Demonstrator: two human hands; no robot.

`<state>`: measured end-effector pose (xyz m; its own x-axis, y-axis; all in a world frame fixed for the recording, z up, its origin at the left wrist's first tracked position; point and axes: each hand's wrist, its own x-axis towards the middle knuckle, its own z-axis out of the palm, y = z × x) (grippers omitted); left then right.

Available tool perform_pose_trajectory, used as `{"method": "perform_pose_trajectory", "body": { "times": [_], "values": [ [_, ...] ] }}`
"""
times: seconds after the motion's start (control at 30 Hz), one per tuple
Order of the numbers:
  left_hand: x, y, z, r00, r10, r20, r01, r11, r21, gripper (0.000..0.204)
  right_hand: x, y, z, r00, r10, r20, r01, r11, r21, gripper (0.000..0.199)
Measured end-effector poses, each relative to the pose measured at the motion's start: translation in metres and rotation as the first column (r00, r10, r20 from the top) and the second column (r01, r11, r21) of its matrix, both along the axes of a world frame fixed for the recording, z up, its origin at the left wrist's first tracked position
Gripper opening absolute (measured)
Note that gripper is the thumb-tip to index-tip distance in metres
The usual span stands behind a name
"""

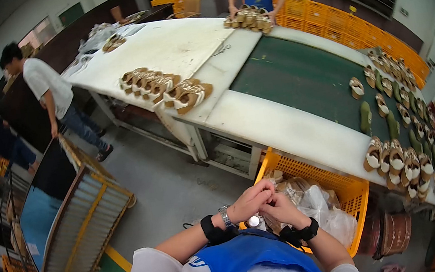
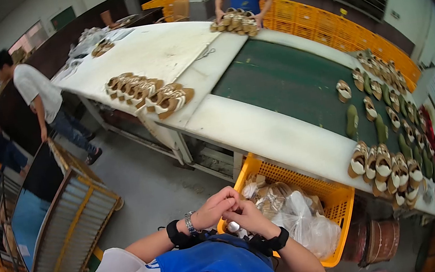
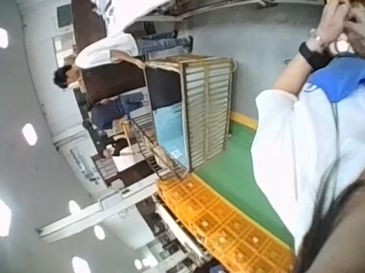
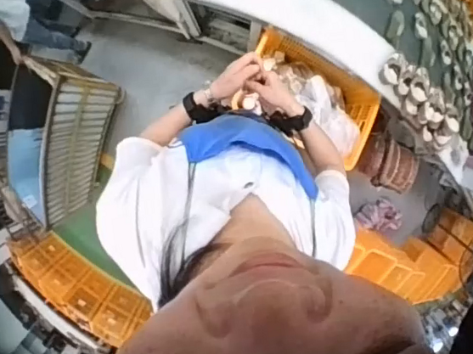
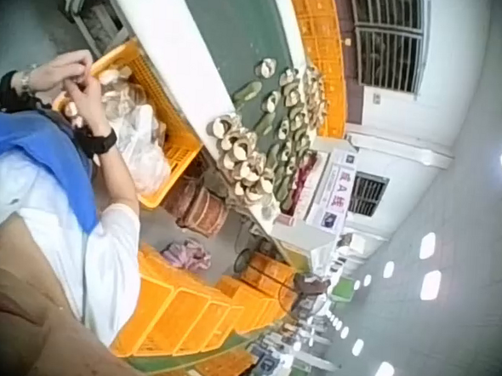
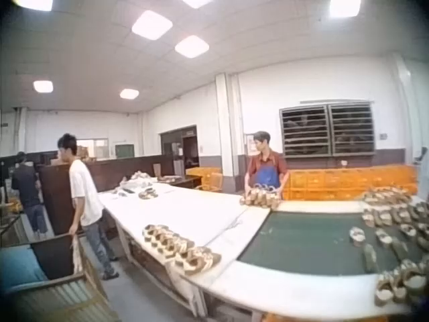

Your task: The recorder is assembling and inspecting shoes on a factory production line, placing them on molds and then into bags.

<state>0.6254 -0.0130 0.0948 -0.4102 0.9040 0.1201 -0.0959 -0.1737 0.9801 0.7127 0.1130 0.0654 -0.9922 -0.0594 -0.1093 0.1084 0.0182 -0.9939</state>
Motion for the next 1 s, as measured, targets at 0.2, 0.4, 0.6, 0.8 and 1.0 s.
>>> {"method": "perform_pose_trajectory", "body": {
  "times": [0.2,0.4,0.6,0.8,1.0],
  "values": [
    [-0.001,-0.008,-0.002,0.966,0.080,0.246,-0.070,0.996,-0.051,0.012,-0.017,-0.008,0.004,0.988,-0.063,0.142,0.074,0.994,-0.079,0.019],
    [-0.004,-0.015,0.002,0.972,0.073,0.224,-0.068,0.997,-0.027,0.013,-0.026,-0.015,0.006,0.994,-0.106,0.038,0.109,0.991,-0.083,0.016],
    [-0.006,-0.013,-0.004,0.998,-0.037,0.050,0.039,0.999,-0.035,0.013,-0.019,-0.013,0.009,0.982,-0.188,0.001,0.188,0.982,0.028,0.010],
    [-0.006,-0.003,-0.016,0.854,-0.074,-0.515,0.082,0.997,-0.006,0.014,-0.003,-0.002,-0.011,0.941,-0.211,-0.266,0.275,0.933,0.231,0.022],
    [0.009,0.027,-0.011,0.739,-0.291,-0.608,0.351,0.936,-0.021,0.014,0.040,0.003,-0.016,0.932,-0.362,0.006,0.341,0.872,-0.352,0.011]
  ]
}}
